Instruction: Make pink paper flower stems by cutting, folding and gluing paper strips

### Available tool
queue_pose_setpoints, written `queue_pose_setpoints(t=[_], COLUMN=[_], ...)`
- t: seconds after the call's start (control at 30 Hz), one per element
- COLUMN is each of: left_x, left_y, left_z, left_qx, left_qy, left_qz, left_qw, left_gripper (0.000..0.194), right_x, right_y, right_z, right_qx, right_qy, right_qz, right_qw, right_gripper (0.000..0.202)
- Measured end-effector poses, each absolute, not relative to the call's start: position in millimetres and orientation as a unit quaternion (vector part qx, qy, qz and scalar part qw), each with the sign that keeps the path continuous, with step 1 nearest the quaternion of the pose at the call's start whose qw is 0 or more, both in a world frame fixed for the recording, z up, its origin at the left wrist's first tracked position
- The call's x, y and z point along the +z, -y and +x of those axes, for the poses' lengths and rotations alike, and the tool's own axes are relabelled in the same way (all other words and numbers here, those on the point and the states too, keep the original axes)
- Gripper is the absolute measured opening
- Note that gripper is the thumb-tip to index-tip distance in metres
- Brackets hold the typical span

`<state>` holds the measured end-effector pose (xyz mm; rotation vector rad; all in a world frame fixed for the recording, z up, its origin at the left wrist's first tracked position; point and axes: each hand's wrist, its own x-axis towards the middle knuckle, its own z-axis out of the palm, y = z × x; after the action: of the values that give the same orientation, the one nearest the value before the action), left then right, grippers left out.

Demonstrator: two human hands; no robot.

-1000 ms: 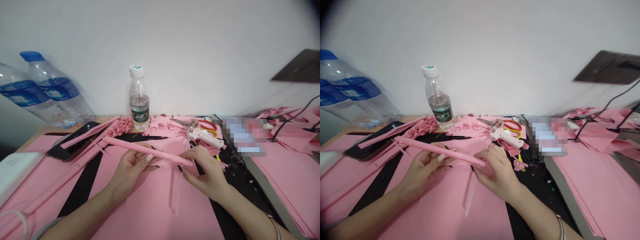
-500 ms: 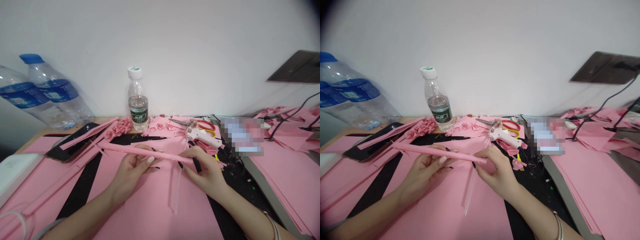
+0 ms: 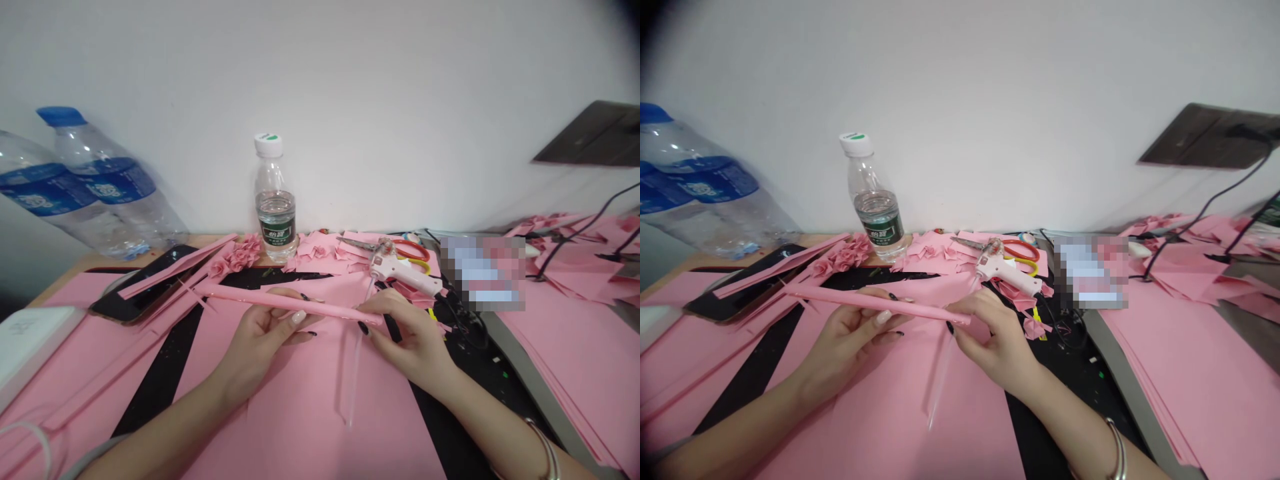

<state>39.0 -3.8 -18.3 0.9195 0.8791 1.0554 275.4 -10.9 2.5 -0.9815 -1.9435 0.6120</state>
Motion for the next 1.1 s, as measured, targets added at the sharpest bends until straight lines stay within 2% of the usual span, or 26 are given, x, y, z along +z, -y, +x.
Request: queue_pose_setpoints(t=[0.43, 0.73, 1.1], left_x=[-22.0, -18.9, -19.6], left_y=[0.6, -0.9, -3.0], left_z=[37.1, 38.1, 37.1], left_qx=[0.478, 0.497, 0.5], left_qy=[-0.393, -0.391, -0.39], left_qz=[0.386, 0.336, 0.333], left_qw=[0.684, 0.698, 0.698], left_gripper=[0.018, 0.028, 0.027], right_x=[2.5, 5.3, 6.5], right_y=[11.4, 10.8, 11.2], right_z=[278.1, 280.1, 283.4], right_qx=[0.266, 0.258, 0.263], right_qy=[0.777, 0.776, 0.787], right_qz=[-0.396, -0.405, -0.399], right_qw=[0.411, 0.408, 0.39], right_gripper=[0.031, 0.032, 0.037])
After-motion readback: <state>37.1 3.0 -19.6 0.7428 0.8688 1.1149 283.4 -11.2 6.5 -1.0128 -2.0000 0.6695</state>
